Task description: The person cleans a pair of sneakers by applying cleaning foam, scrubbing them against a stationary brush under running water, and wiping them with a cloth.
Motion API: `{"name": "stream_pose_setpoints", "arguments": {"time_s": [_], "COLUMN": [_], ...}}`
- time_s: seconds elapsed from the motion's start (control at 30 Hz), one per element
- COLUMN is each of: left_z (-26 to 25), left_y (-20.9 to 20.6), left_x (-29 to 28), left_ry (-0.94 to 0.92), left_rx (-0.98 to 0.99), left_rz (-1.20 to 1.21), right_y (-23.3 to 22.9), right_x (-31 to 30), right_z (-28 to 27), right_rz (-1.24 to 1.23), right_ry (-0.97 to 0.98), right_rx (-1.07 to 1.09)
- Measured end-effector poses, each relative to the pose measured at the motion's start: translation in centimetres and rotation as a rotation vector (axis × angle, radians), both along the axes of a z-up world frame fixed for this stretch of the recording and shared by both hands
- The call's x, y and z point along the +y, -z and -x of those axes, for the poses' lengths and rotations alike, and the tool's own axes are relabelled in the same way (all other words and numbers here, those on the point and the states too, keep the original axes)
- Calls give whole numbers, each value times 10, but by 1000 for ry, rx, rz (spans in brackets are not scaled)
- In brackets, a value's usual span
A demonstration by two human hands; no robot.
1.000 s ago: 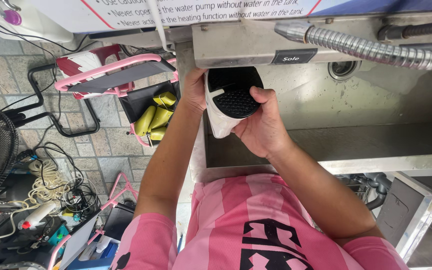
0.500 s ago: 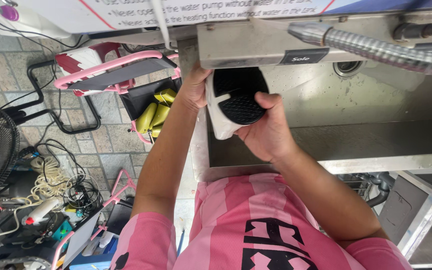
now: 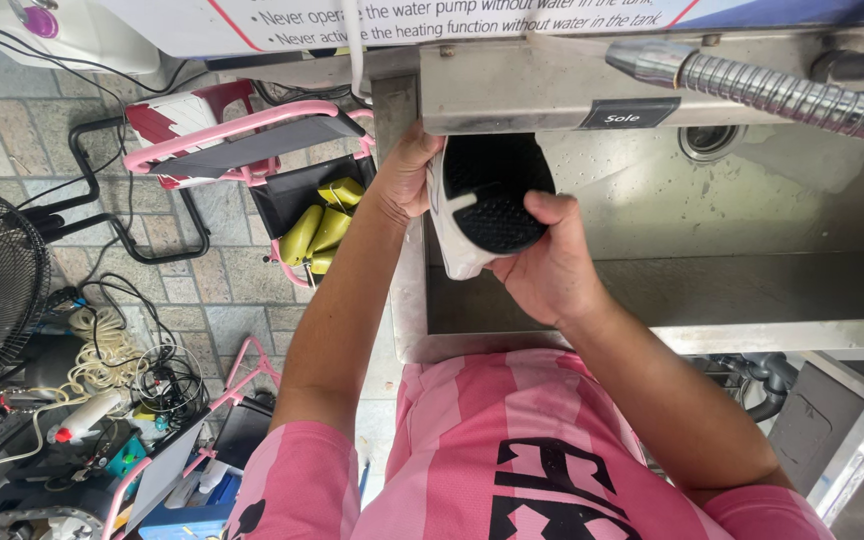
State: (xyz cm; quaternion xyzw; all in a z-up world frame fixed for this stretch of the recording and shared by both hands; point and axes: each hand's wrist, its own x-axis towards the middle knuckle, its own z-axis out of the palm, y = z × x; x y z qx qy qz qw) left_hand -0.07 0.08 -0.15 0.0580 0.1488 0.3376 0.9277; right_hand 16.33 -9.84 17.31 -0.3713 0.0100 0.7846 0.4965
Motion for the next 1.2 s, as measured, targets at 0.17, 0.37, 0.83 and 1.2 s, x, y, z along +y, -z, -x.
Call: {"name": "stream_pose_setpoints", "arguments": {"time_s": [0.17, 0.37, 0.83, 1.2], "left_z": [-3, 3, 2, -1], "left_y": [4, 1, -1, 9], "left_x": [-1, -6, -7, -9], "left_ry": [-21, 21, 14, -35], "left_rx": [46, -78, -30, -15], "left_rz": [38, -48, -62, -35], "right_y": [4, -1, 3, 3], "right_x": [11, -5, -3, 2], "right_z": [-2, 9, 8, 2], "right_rz": [7, -2, -20, -43], "right_ry": [0, -16, -29, -72], "right_rx": [-27, -91, -85, -106]}}
